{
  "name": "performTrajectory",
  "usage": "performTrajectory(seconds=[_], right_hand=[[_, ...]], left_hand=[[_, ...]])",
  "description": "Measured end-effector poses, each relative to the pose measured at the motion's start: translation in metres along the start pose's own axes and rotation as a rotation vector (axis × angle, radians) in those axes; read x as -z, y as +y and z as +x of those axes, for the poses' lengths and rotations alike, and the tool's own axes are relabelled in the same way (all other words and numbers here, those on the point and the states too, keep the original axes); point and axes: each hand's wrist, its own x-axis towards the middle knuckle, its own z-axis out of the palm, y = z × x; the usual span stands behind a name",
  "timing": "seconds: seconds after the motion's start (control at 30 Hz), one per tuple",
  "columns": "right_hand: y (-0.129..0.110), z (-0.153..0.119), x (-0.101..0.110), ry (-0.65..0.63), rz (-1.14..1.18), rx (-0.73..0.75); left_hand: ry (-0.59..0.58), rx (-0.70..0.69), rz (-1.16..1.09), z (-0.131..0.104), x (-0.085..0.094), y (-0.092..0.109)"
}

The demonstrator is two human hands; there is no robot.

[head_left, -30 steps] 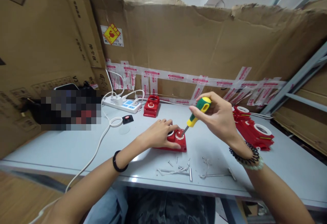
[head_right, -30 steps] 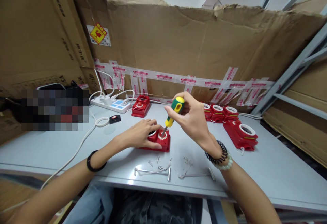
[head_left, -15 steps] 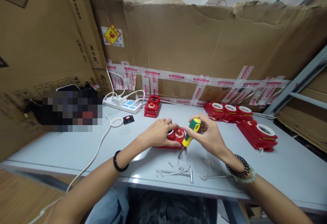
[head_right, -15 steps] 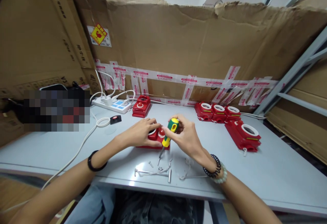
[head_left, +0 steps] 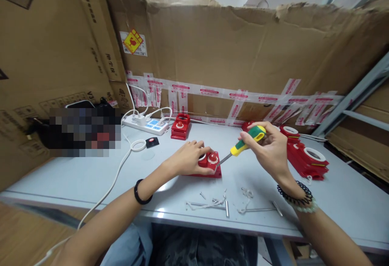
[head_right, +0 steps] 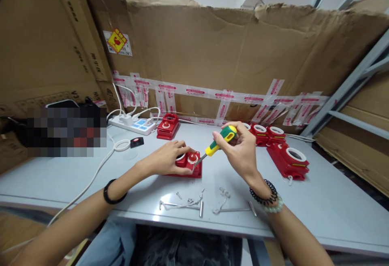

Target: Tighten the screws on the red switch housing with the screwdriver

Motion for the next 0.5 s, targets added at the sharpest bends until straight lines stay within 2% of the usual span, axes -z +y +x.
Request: performTrajectory(seconds=[0.13, 0.5], right_hand=[[0.0049, 0.0015, 0.0016, -0.001, 0.024, 0.000], [0.0003, 0.0014, 0.0059, 0.028, -0.026, 0.044]], left_hand=[[-0.006, 0.005, -0.004, -0.0004, -0.0005, 0.0002], [-0.006, 0.007, -0.011, -0.0005, -0.0007, -0.0002]])
